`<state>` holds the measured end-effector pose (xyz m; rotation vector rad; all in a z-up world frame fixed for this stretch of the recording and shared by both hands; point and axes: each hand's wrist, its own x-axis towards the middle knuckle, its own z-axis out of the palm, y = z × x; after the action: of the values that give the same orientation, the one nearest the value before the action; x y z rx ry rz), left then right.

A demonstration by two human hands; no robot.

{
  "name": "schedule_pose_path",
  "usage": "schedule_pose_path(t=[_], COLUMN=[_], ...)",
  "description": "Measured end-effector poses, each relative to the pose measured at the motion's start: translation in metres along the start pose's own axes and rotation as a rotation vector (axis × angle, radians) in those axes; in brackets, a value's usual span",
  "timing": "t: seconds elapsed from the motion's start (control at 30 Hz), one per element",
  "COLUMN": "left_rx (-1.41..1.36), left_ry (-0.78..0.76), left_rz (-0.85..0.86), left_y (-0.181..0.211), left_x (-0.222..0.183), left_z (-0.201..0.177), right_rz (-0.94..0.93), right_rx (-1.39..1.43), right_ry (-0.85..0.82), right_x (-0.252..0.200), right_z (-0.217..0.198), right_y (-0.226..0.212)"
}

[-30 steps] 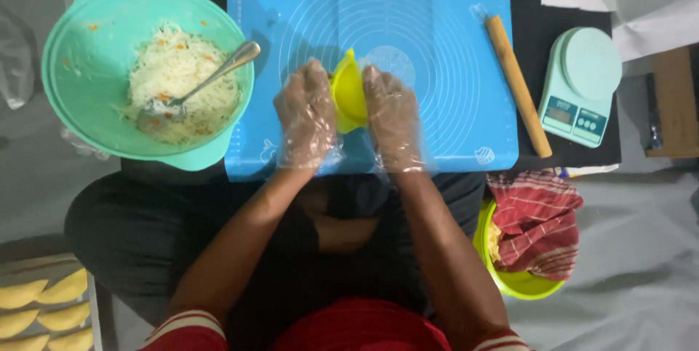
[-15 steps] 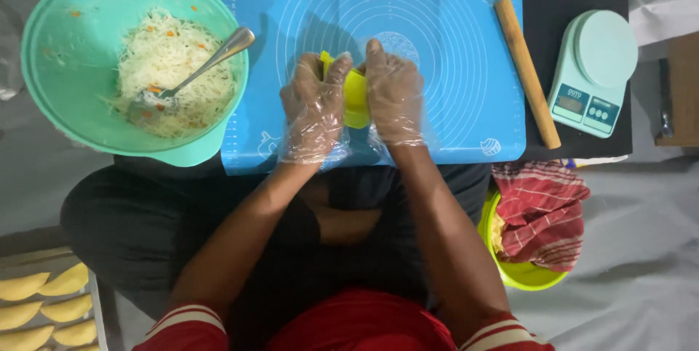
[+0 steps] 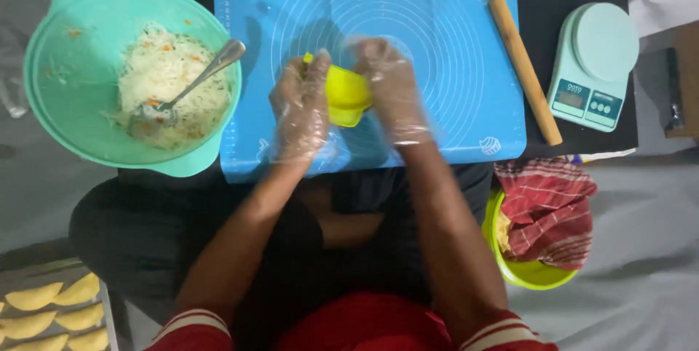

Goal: Filling and sealing pastries using a manual mold and a spoon on a silicone mat.

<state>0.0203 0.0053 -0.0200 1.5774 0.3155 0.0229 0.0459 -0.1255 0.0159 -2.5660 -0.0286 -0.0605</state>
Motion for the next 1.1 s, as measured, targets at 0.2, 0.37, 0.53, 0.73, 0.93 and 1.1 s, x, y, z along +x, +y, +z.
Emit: schedule_pose_path(t=[0.2,0.37,0.53,0.73,0.93,1.1], left_rx=[-0.524,-0.583,-0.570,-0.518,-0.082,-0.014], left_ry=[-0.054,-0.207,-0.270,-0.162,-0.117,-0.226], left_rz=[-0.444,-0.499,-0.496,-0.457,-0.307,-0.343], left_y=[0.029,0.030,0.020,0.020,0.033,0.030], left_x=[-0.011,-0.014,-0.015,-0.020,-0.027,-0.028], left_z=[-0.003,-0.003,-0.005,0.003,0.006,0.024], right_rz=[0.385,-0.006,-0.270,-0.113,-0.173,-0.019], right_rx=[1.073,0.587,0.349,0.720,0.640,0.807], right_ry=[0.222,0.374,0.267,0.335,0.158,0.184], right_x=[-0.040,-0.081,-0.076,-0.073,-0.084,-0.075], right_z=[-0.049,-0.055,-0.043,-0.029,-0.033,-0.034], right_y=[0.005,-0.008,0.006,-0.005,-0.011,-0.001])
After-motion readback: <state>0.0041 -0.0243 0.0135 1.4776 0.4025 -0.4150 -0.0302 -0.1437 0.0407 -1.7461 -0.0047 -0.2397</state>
